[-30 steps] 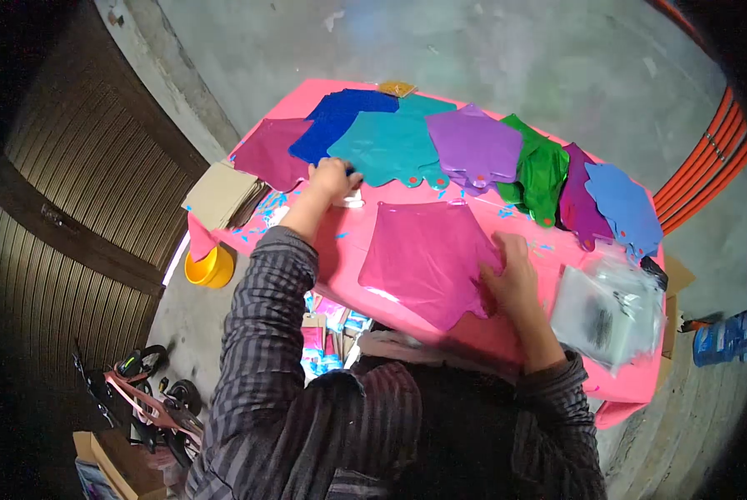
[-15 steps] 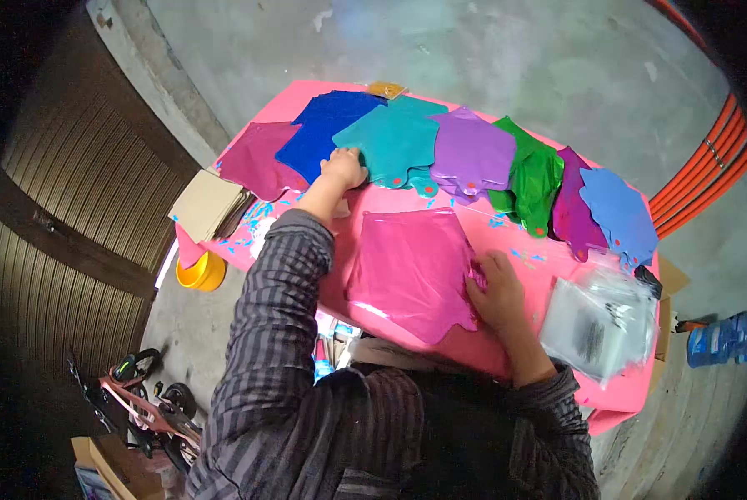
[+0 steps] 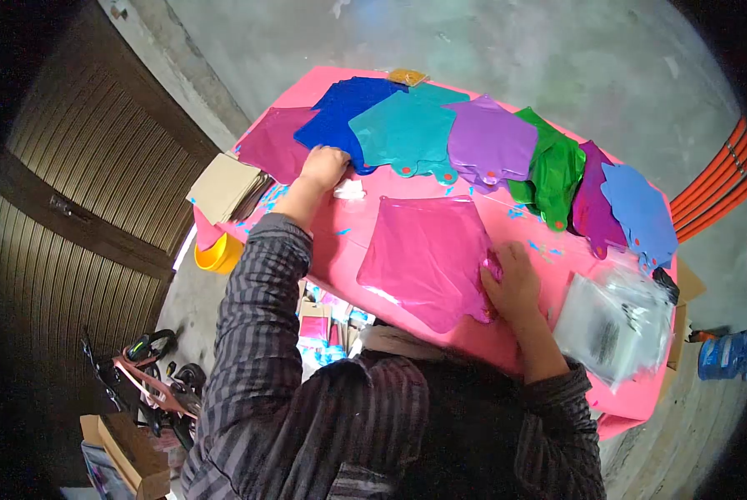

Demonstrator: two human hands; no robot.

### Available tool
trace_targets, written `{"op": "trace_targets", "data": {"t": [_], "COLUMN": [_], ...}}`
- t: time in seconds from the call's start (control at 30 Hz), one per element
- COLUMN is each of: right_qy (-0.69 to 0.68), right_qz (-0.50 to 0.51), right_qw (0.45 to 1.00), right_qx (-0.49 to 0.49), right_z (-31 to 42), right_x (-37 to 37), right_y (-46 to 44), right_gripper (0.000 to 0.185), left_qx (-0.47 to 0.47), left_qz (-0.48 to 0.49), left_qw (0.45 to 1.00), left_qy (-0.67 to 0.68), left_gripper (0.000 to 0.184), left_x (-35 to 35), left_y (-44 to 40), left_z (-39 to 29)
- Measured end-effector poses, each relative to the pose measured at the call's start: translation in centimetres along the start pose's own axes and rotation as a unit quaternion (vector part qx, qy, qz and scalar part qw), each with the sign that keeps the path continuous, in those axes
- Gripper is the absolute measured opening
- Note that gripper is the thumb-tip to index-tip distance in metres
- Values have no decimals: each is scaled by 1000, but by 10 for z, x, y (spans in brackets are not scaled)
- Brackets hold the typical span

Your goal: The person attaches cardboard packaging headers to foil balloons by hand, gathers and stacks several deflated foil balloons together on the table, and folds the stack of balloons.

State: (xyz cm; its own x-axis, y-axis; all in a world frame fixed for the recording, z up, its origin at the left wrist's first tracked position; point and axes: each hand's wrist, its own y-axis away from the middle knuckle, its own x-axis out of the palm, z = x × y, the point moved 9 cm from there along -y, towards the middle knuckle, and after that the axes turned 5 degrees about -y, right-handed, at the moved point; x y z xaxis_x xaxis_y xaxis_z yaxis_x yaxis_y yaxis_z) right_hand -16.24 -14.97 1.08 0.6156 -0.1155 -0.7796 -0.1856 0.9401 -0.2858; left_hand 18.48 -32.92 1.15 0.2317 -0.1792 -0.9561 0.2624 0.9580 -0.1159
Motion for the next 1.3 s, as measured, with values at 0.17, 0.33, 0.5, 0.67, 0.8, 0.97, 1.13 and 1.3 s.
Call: {"op": "trace_targets", "data": {"t": [0.17,0.33,0.5,0.67,0.8,0.97,1.13,1.3], "right_qy": [-9,-10,1,-10,-8,-8,-15,-9], "right_qz": [-6,-13,-1,-13,-14,-17,-5,-5], "right_qw": [1000,999,1000,1000,1000,999,1000,1000], "right_qx": [-14,-30,8,-22,-17,-26,-8,6], "right_z": [1,1,3,2,0,-1,-3,0], "right_x": [-1,-1,-6,1,0,3,3,1], "right_y": [-1,1,-1,1,0,1,1,2], "right_gripper": [36,36,34,36,38,37,32,32], "left_qx": [-26,-219,-386,-352,-279,-138,-141,-218], "left_qz": [-63,-161,-231,-373,-419,-330,-282,-219], "left_qw": [998,919,755,741,761,890,884,906], "left_qy": [16,285,478,434,409,283,344,290], "left_gripper": [17,11,13,16,9,13,25,26], "left_x": [5,-4,49,-3,-86,-122,-78,-41], "left_y": [-3,7,-2,-11,-24,-50,-63,-68], "left_z": [1,43,108,136,126,75,59,47]}}
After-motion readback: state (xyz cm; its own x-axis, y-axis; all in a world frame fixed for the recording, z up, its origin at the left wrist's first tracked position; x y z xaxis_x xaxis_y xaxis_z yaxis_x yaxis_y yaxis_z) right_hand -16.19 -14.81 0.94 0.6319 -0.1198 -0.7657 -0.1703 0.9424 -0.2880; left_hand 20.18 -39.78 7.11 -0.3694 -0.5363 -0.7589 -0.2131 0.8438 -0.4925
